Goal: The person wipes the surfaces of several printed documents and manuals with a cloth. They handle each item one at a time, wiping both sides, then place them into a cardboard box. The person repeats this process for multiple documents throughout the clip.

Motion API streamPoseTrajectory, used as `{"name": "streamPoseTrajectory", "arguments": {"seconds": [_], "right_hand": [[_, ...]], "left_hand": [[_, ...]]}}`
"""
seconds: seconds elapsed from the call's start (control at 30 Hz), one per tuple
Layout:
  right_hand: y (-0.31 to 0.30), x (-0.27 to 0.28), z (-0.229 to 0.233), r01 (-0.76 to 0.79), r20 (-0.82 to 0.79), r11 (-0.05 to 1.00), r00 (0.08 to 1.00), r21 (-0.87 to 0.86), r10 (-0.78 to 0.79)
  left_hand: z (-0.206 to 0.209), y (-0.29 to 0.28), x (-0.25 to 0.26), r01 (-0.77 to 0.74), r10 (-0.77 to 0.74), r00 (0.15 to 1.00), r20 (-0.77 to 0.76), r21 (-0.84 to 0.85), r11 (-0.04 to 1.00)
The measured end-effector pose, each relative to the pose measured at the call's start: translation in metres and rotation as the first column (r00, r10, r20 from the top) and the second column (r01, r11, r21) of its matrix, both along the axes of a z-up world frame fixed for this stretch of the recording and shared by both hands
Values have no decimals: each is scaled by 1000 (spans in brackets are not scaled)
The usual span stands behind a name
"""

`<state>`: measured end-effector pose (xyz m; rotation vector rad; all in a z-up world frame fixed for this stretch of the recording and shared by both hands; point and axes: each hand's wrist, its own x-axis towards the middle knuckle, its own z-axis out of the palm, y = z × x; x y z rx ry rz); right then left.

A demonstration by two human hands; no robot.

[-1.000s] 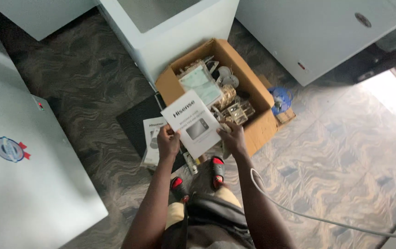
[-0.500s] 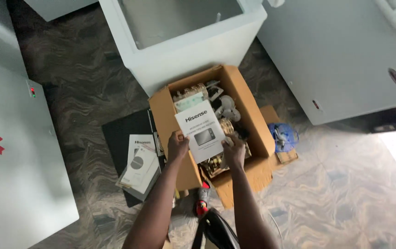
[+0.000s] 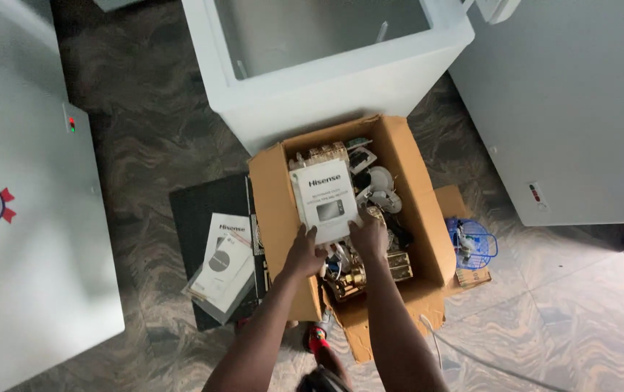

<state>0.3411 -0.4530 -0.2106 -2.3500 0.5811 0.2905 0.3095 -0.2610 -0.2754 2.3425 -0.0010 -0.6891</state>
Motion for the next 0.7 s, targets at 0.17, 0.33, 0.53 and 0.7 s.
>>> {"name": "streamPoseTrajectory", "arguments": {"seconds": [0.17,0.33,0.53,0.7], "right_hand": [[7,9,22,-191,-245,981,953,-43,175],[9,6,51,-200,-231,975,957,-95,174],[14,-22,66,-49,-274,997,961,-57,31],[13,-50,38,169,-109,985,980,26,-165]], "left_hand": [[31,-10,-3,188,-177,981,-79,157,970],[33,-9,-7,358,-324,932,-162,272,893],[51,-13,-15,244,-214,963,-167,192,951],[77,-18,-22,26,-36,980,-196,-56,998]]}}
